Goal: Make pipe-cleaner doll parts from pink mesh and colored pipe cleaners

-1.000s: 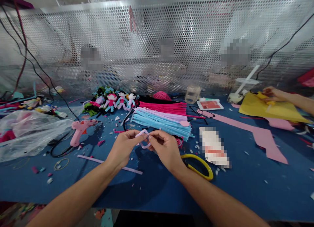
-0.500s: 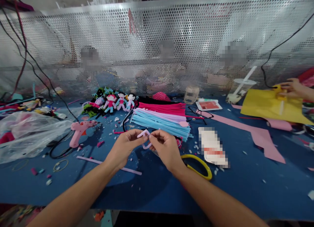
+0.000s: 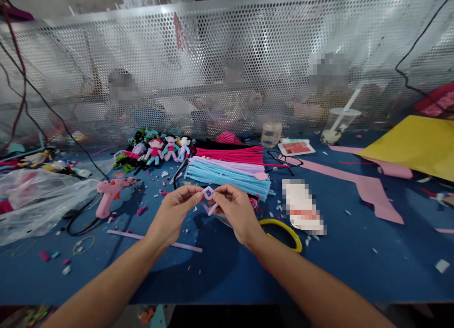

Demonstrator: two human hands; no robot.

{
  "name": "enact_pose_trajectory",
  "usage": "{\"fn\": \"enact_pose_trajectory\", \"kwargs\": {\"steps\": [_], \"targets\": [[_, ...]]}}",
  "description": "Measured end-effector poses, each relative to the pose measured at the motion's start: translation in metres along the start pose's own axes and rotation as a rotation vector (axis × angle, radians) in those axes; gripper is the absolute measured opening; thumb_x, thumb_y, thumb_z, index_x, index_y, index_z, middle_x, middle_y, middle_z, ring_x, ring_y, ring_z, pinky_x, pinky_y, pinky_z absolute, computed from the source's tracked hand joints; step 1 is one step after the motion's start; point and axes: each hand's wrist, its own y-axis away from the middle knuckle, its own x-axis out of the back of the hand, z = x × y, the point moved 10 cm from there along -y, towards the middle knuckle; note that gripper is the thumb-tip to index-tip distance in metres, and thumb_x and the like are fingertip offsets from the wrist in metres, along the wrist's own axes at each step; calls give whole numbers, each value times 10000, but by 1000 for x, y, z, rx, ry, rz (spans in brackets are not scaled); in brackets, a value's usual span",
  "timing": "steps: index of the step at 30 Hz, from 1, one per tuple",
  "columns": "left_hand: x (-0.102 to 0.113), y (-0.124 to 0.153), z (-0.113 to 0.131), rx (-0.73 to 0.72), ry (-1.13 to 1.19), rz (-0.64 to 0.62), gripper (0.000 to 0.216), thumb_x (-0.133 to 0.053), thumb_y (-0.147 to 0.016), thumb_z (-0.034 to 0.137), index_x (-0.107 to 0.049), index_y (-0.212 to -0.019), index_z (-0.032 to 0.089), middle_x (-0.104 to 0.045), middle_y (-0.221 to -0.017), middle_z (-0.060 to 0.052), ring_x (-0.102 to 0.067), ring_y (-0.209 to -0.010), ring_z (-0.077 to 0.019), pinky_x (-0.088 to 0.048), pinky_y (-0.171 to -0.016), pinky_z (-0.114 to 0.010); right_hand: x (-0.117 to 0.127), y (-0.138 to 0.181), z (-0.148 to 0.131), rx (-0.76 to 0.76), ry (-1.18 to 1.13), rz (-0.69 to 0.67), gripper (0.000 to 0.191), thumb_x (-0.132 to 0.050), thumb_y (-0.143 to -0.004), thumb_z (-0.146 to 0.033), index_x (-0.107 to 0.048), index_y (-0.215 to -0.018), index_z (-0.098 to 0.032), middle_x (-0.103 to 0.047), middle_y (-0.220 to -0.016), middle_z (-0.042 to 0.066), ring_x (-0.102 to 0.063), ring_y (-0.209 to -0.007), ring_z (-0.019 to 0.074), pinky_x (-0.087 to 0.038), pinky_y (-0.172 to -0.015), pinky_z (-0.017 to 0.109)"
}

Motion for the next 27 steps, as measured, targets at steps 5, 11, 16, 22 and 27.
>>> {"fn": "enact_pose_trajectory", "kwargs": {"steps": [5,11,16,22,27], "targets": [[2,1,-1,-32,-12,28,150,-678,-733,289,-673,-806,158,-661,-784,-18,-573,-746,-129,-424,-731,-239,-5,0,7,-78,-143,-49,202,-736,-686,-301,-622,-789,-171,-634,-703,-15,-596,-624,107,-472,-623,250],[2,3,1,-53,16,65,105,-683,-728,252,-660,-762,156,-639,-724,1,-557,-705,-110,-418,-703,-225,-12,2,17,-151,-170,-94,282,-801,-581,-221,-639,-807,-172,-636,-747,-22,-573,-665,88,-437,-632,216],[-2,3,-1,-34,69,44,95,-691,-716,238,-657,-754,158,-640,-726,1,-556,-712,-109,-417,-717,-225,-12,2,19,-175,-162,-97,228,-782,-606,-269,-666,-771,-164,-624,-701,-19,-551,-629,85,-429,-628,222],[2,2,-1,-36,72,62,107,-713,-689,235,-665,-762,173,-626,-749,10,-540,-725,-101,-410,-720,-212,-9,1,21,-207,-202,-96,181,-766,-631,-292,-665,-718,-171,-619,-688,-27,-546,-621,76,-434,-645,222],[0,2,0,-37,-46,24,174,-677,-729,291,-694,-848,164,-653,-893,-55,-570,-843,-162,-424,-757,-256,-8,0,21,-204,-192,-84,173,-755,-634,-304,-666,-697,-170,-625,-656,-21,-540,-594,82,-424,-632,236]]}}
